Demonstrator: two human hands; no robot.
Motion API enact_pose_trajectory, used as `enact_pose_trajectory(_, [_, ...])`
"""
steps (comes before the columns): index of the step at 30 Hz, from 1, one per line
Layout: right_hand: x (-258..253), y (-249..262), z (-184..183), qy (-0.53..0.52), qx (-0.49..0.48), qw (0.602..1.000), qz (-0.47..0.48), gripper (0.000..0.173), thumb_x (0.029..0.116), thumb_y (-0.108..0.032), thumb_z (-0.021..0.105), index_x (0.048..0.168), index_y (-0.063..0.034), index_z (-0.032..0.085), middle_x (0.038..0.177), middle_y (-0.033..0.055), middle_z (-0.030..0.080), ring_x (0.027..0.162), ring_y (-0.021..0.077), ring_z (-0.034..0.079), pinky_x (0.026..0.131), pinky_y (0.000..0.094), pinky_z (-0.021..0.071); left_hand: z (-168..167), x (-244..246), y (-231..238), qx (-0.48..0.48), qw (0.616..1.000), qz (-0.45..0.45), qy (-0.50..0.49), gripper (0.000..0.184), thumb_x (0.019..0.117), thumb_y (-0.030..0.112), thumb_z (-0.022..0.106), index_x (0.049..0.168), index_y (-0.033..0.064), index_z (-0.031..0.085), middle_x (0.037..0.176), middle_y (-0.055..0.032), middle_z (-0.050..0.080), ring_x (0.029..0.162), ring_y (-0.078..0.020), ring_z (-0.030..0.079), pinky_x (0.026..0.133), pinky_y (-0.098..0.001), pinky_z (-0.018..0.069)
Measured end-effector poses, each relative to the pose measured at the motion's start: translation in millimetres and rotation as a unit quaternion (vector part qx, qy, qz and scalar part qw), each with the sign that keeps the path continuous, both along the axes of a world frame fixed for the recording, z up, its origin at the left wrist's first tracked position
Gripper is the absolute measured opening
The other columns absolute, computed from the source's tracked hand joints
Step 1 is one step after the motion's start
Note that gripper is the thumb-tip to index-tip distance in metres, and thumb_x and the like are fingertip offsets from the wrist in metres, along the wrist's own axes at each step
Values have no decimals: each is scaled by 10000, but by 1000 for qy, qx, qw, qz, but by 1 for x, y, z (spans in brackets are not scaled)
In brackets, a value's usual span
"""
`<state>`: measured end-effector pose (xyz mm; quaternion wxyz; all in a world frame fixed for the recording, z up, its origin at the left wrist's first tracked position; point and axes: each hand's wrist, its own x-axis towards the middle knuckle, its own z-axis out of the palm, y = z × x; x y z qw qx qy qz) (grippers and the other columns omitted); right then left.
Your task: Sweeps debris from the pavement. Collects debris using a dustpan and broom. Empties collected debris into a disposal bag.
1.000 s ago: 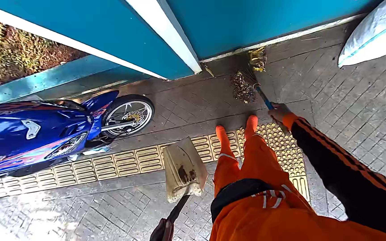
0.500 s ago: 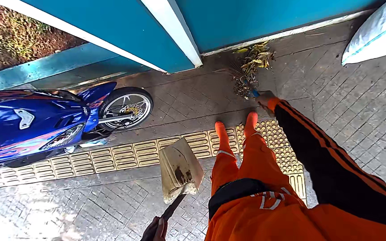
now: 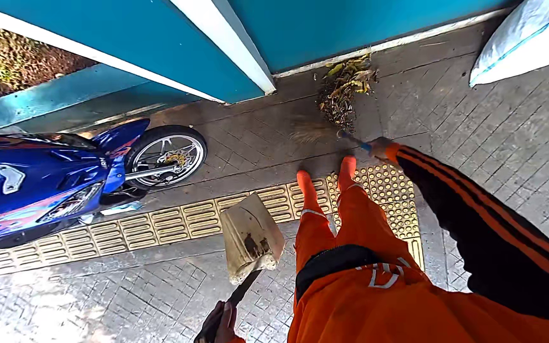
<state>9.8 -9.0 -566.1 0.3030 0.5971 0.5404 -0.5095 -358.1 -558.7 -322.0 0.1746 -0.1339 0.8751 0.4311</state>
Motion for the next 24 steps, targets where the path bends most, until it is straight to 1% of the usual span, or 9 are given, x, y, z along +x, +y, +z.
enact_pose_trajectory(3, [36,40,53,-21,37,996,-83,579,974,-120,662,1522,-238,519,953,198,655,649,257,584,601,441,524,6,11,10,8,1000,-10,0,304,875,-93,697,1153,-12,604,1040,-97,692,903,-173,687,724,-367,623])
enact_pose_trajectory(5, [57,39,83,-24,67,996,-45,649,963,-148,679,1559,-302,473,963,215,679,609,270,616,565,445,551,2,14,18,19,999,-30,2,316,857,-95,695,1148,-11,605,1009,-91,698,877,-166,686,713,-354,616])
enact_pose_trajectory(7, [73,27,115,-17,54,998,25,675,966,-155,686,1582,-285,442,999,242,696,627,305,647,584,486,567,-8,15,25,31,998,-47,12,346,813,-110,716,1134,-21,620,991,-95,711,855,-169,699,693,-349,623])
enact_pose_trajectory(10, [84,16,144,-18,-52,992,110,648,980,-164,717,1570,-236,459,909,188,661,575,202,560,540,356,505,-12,19,55,21,997,-64,25,387,778,-151,722,1136,-51,617,966,-100,702,795,-145,688,651,-306,610])
enact_pose_trajectory(12, [81,34,139,-38,-94,976,194,607,970,-134,722,1535,-191,507,938,184,667,648,213,583,597,359,510,-12,25,76,3,996,-84,24,403,780,-157,722,1154,-61,607,983,-95,695,802,-121,675,657,-284,600])
enact_pose_trajectory(14, [90,72,103,-65,-79,964,246,529,951,-90,715,1460,-129,577,1063,224,697,850,330,680,764,498,565,-13,30,88,-3,994,-108,34,432,753,-147,730,1161,-78,605,998,-97,697,824,-110,672,683,-283,596])
enact_pose_trajectory(17, [132,142,40,-91,27,984,150,551,915,-63,715,1448,-128,591,963,242,680,713,322,648,652,506,556,-4,47,112,15,990,-131,58,442,730,-166,709,1151,-104,588,991,-69,700,845,-78,669,753,-263,592])
enact_pose_trajectory(21, [146,178,69,-90,81,987,101,584,942,-147,719,1482,-313,573,933,215,682,619,282,611,560,466,533,7,59,118,42,987,-143,62,399,732,-154,683,1117,-91,599,971,-45,719,868,-78,688,780,-263,599])
enact_pose_trajectory(24, [128,139,126,-60,106,989,81,637,965,-133,699,1556,-235,486,1061,294,681,717,402,666,648,587,567,5,62,118,51,985,-152,58,392,715,-111,700,1092,-70,603,988,-43,723,888,-91,689,793,-277,595])
